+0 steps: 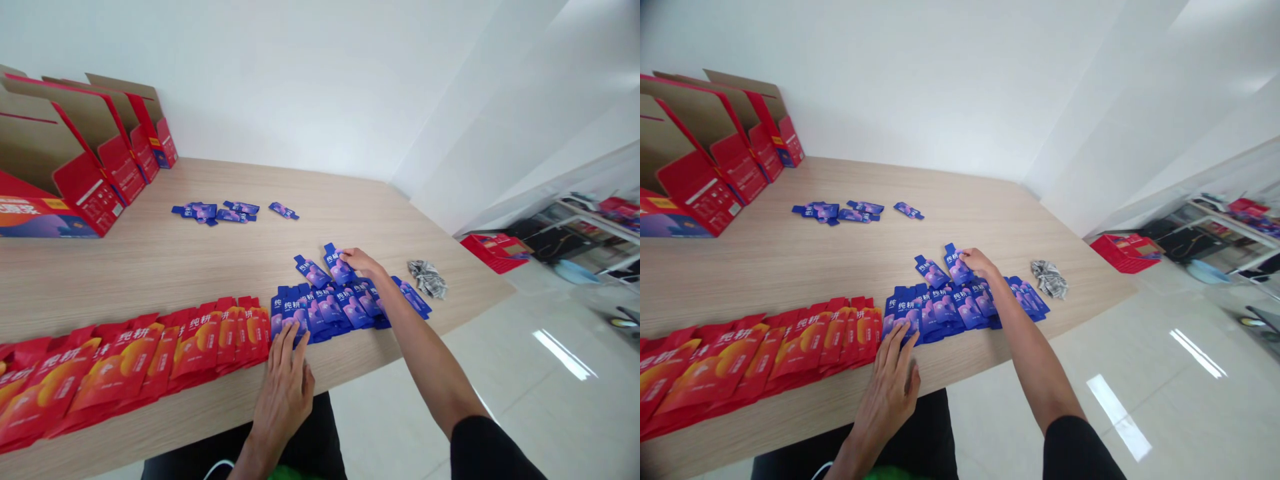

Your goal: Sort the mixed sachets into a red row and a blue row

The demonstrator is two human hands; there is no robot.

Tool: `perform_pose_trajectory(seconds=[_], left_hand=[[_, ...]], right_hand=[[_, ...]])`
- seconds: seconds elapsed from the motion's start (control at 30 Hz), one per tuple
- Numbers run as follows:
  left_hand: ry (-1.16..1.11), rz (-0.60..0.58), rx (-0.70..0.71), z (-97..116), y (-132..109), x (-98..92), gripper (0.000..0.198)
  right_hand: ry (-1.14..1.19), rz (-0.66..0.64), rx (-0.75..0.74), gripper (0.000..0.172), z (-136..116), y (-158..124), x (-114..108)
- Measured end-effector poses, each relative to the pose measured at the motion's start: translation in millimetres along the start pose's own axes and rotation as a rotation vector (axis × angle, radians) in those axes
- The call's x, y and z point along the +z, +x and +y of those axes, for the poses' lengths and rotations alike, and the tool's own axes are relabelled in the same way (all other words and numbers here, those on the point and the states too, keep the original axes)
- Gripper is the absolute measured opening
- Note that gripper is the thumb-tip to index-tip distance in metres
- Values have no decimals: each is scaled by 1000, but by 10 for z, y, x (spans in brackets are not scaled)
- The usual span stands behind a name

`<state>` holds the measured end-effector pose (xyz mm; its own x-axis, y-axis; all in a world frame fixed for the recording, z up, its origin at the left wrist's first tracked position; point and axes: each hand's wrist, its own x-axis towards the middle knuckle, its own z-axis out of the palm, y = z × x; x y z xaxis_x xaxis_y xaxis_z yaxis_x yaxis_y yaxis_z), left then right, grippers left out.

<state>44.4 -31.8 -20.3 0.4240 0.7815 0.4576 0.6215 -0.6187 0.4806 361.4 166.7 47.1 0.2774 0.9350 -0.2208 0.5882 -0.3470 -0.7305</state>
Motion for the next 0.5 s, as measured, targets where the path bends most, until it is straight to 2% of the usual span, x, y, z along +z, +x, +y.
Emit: perform_pose_trajectory(seconds=[0.07, 0.17, 0.33, 0.4, 0.5], left_hand=[[1, 3, 8, -2, 5, -1, 57], [7, 18, 27, -8, 15, -4, 57], [4, 28, 35, -30, 23, 1, 55], [10, 26, 39, -38, 19, 8, 54], [18, 29, 29, -47, 13, 21, 54]], right_hand=[[56, 43, -9, 20, 2, -30, -202], [123, 131, -25, 20, 87, -150, -648], [103, 313, 71, 27, 587, -596, -1426], [58, 335, 144, 30, 841, -787, -1612], [-2, 331, 220, 30, 1143, -979, -1737]])
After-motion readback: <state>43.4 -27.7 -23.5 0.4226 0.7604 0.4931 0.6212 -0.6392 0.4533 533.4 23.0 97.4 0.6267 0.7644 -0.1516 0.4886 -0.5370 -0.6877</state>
